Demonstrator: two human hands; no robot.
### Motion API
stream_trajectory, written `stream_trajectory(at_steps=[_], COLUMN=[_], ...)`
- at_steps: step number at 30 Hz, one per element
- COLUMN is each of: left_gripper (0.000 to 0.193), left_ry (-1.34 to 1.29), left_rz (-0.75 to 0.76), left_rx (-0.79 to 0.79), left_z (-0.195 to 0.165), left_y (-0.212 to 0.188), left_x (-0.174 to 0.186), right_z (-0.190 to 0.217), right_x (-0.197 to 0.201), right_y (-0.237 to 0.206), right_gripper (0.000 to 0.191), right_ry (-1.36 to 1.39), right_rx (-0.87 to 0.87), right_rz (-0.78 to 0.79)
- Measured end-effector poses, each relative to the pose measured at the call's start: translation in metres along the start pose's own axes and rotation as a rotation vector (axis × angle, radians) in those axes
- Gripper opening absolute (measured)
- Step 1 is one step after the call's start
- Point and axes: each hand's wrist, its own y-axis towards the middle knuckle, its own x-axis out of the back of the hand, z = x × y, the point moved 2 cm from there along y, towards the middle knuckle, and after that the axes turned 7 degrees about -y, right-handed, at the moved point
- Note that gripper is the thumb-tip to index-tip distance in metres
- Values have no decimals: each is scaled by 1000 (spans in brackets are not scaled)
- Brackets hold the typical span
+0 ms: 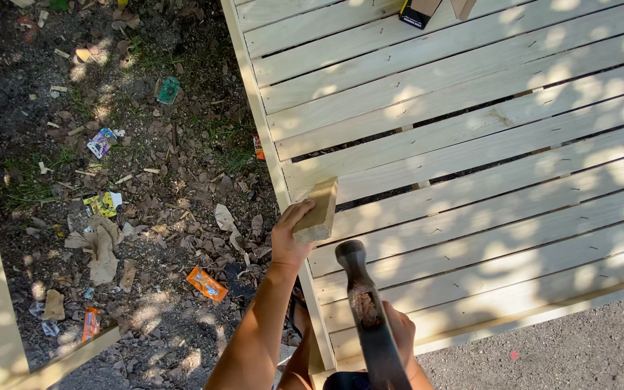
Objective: The person hammers nails into a slatted wooden frame resting on the ground, using a claw hammer. They hold a small wood block against the slats, reposition nails taken from a cardboard nail box, press boards flat by hand, and continue driving nails along the frame.
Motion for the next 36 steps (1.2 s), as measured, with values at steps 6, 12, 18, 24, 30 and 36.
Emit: stream_trajectory(at_steps=[6, 12, 18, 24, 30, 36], left_gripper=[48, 46, 35, 35, 33, 32], left_ry=[-15, -202, -440, -380, -362, -392], left_rz=[71, -29, -107, -84, -74, 78], left_rx=[39, 16, 315, 350, 314, 265], left_z=[1, -17, -9, 5, -3, -7], left_y=[-3, 12, 51, 69, 89, 102], left_x=[-26, -31, -63, -69, -73, -72], right_z=[-19, -34, -62, -56, -55, -49], right_x=[-21, 7, 26, 46, 47, 46], right_y=[7, -35, -26, -19, -6, 4], right_gripper=[40, 32, 30, 28, 30, 30], right_ry=[-93, 465, 494, 527, 479, 464], right_rx=[-535, -443, -550, -643, -596, -547], right_rz=[12, -97, -240, -328, -272, -229])
